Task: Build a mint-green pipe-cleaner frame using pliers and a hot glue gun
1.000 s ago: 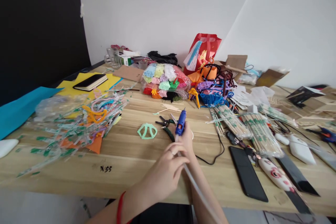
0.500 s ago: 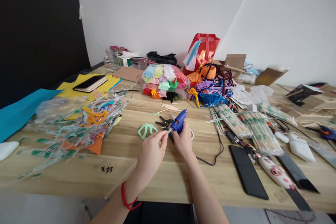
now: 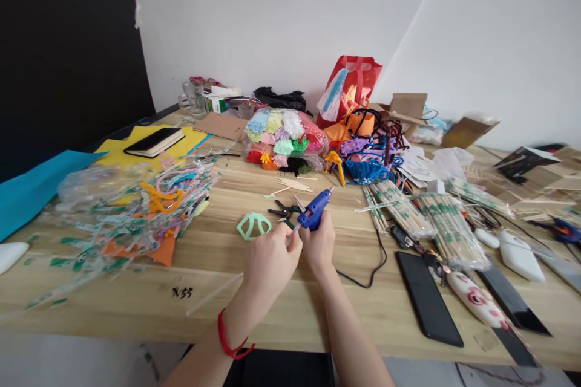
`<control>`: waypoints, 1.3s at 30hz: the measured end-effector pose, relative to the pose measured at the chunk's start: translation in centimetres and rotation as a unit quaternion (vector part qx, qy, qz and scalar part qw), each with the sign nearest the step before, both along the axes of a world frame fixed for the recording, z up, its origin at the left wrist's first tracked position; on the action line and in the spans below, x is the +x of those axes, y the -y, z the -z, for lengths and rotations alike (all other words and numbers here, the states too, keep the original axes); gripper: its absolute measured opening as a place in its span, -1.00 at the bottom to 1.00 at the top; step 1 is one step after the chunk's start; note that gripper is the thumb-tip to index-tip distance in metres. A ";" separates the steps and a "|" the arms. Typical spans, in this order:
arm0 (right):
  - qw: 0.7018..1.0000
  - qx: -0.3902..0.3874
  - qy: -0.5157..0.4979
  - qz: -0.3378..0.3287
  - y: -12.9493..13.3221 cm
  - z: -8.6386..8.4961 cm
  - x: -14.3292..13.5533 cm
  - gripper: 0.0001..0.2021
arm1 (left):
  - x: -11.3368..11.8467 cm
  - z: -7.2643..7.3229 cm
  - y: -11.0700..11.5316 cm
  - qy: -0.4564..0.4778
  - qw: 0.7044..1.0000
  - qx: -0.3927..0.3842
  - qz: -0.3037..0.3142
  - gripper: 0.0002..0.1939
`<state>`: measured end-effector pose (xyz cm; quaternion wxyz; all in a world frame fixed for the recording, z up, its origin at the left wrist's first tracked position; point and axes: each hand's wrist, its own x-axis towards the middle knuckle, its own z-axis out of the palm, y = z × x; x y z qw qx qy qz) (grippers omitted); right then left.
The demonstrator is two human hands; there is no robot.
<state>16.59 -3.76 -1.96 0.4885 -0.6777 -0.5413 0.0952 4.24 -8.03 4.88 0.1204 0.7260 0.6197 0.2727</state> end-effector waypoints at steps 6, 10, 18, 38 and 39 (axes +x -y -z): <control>0.999 0.032 0.011 -0.007 0.0 -0.3 0.5 -0.87 | -1.0 0.0 -0.2 0.054 0.993 0.030 0.096 -0.82; 0.999 0.033 0.034 0.003 -0.1 -0.1 0.8 -0.89 | -1.3 -0.2 -0.1 0.057 0.988 0.058 0.131 -0.78; 0.997 0.007 0.075 -0.020 -0.3 0.4 0.4 -0.87 | -1.4 0.1 -0.2 0.069 0.986 0.071 0.131 -0.77; 0.997 -0.029 0.060 -0.043 -0.4 1.0 -0.2 -0.77 | 0.9 0.6 0.1 0.121 0.992 -0.008 0.022 -0.78; 0.997 -0.028 0.053 -0.048 -0.5 1.1 -0.4 -0.78 | 0.7 0.6 0.1 0.125 0.992 -0.016 0.017 -0.78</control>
